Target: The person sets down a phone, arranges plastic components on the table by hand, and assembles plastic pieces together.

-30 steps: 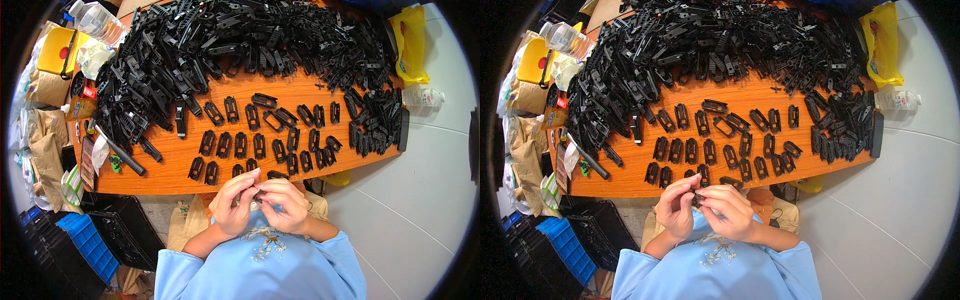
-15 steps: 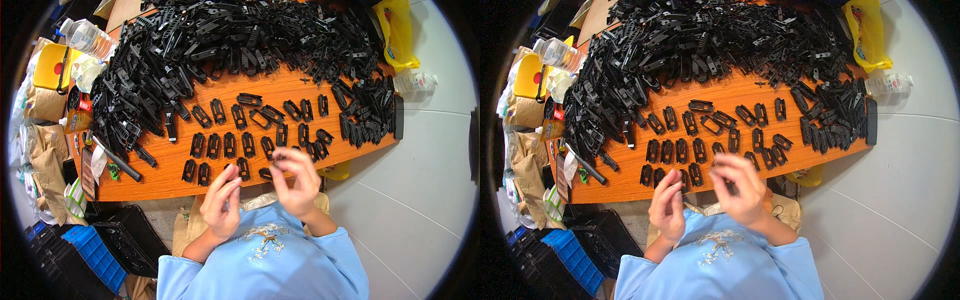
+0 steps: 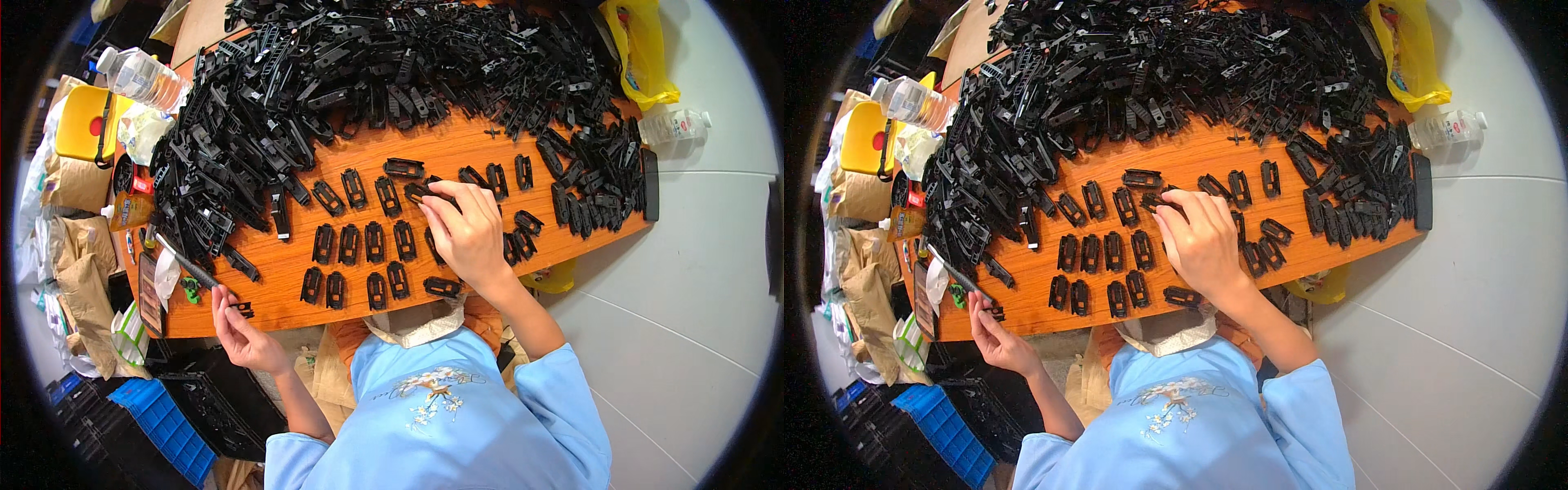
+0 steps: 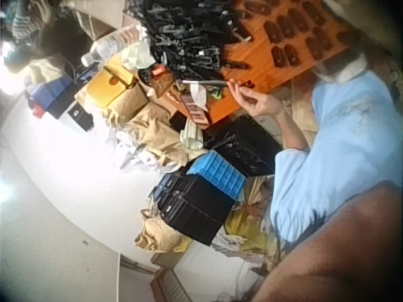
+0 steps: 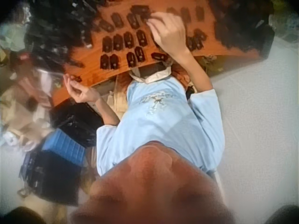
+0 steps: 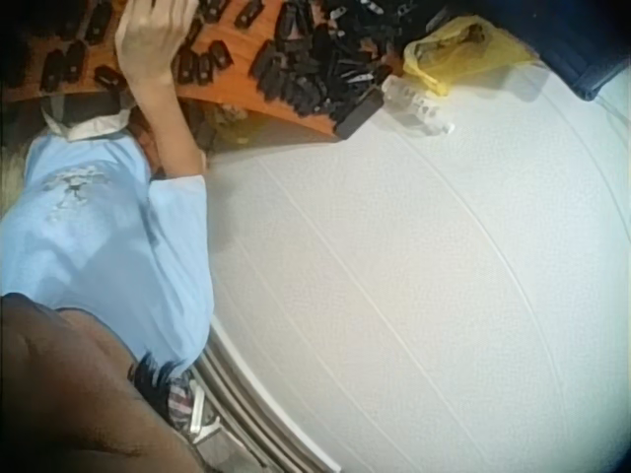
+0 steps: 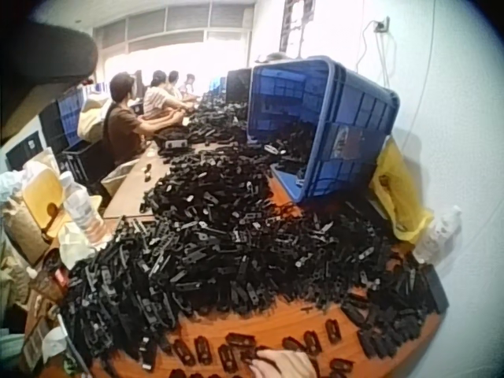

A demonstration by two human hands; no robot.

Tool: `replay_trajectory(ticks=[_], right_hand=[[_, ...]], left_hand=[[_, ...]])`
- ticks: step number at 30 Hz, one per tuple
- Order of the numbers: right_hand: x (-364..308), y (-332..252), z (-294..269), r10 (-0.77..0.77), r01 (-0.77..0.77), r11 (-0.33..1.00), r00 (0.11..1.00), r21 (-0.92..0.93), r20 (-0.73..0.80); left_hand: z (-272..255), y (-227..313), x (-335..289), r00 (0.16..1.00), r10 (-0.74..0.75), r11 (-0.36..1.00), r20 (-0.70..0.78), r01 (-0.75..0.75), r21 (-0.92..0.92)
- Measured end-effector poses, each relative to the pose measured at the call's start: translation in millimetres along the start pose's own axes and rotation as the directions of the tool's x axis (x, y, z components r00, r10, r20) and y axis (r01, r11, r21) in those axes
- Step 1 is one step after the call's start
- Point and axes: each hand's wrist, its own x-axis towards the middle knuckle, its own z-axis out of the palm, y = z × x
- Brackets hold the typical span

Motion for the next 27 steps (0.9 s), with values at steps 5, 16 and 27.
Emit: replay_trajectory(ticks=[5, 16, 27], right_hand=[[0.2, -4.4, 3.8, 0.043, -0.043, 0.999, 0.999, 0.003, 0.015], [0.3, -3.9, 7.8, 0.052, -0.050, 0.997, 0.998, -0.064, 0.027], [-1.9, -3.2, 4.4, 0.089, -0.089, 0.996, 0.994, -0.003, 0.064]], left_hand=[[-4.1, -3.8, 1.6, 1.000, -0.007, 1.000, -0.019, 0.007, 0.004], [-3.4, -1.2, 0.1, 1.000, -0.023, 1.000, -0.011, 0.023, 0.002], [4.0, 13.6, -5.0, 0.999, -0.030, 0.999, 0.028, 0.031, -0.024]])
